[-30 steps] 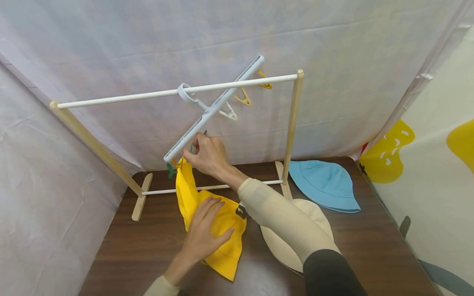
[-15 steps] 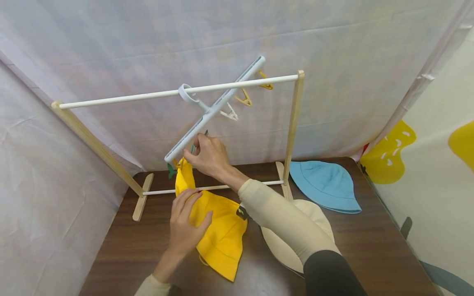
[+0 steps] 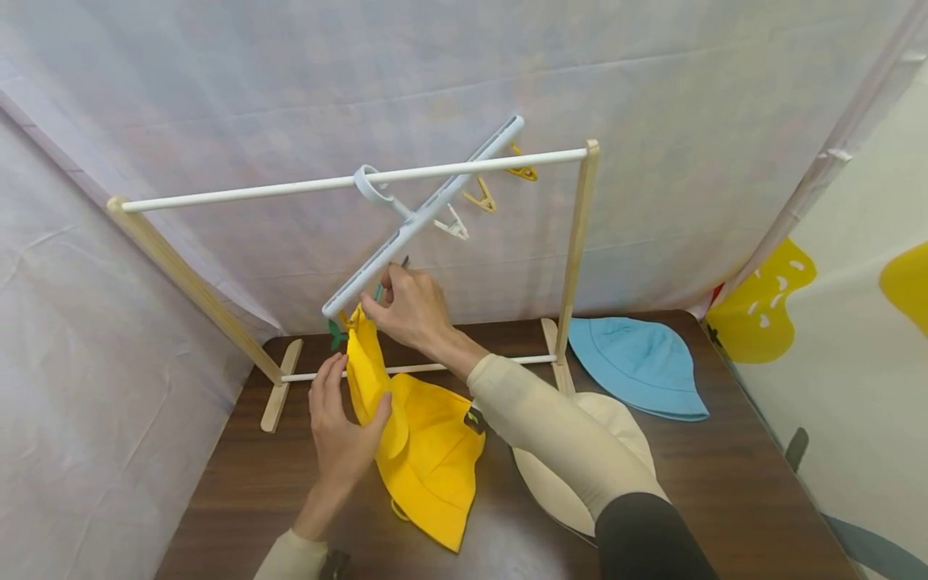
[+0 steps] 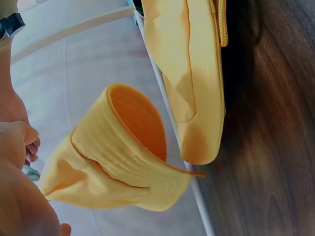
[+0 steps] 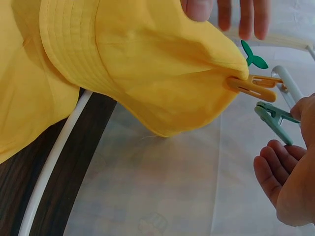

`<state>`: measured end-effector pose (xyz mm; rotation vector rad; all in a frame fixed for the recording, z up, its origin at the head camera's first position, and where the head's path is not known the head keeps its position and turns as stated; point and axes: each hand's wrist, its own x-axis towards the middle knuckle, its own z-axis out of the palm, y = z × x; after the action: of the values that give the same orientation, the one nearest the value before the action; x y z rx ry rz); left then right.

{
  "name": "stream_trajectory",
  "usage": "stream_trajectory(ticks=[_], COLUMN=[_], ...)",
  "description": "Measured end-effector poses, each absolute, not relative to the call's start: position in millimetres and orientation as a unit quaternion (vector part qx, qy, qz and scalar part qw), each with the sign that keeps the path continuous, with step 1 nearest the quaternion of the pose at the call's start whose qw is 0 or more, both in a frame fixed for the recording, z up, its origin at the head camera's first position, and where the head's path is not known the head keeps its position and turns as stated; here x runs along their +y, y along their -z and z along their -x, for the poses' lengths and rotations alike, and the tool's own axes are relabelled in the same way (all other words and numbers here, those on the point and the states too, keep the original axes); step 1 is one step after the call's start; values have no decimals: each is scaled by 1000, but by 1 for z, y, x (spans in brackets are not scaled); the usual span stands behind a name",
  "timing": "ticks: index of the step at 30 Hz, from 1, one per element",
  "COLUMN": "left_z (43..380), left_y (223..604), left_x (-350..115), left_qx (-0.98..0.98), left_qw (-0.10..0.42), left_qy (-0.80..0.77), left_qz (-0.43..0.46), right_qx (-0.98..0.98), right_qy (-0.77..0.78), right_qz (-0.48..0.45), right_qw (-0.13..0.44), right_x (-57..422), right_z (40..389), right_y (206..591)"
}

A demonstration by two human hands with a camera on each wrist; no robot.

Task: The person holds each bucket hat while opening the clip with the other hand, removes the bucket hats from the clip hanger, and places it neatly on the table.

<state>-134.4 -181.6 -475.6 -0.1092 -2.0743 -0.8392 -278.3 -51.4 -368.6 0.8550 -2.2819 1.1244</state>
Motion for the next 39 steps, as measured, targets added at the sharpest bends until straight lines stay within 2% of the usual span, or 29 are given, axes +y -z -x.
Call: stream_trajectory(ticks=[9,18,24,39], left_z=[138,140,141,142], left_y=[477,479,481,482], left_x=[-184,-186,-187,-190], left_qx=[-855,-843,-836,-826], left_qw=[367,351,353,395], left_qy=[365,403,418,399], left_qz=[-26,-53,-52,-32], right_qx=[-830,-832,-832,-832], right_qy=[-404,-403,-403,-401], right_qz=[-308,-307,-305,-307], right_qw=[229,228,228,231], right_x=[-52,-52,-52,-49], right_z=[275,276,276,276], right_y=[369,369,369,371])
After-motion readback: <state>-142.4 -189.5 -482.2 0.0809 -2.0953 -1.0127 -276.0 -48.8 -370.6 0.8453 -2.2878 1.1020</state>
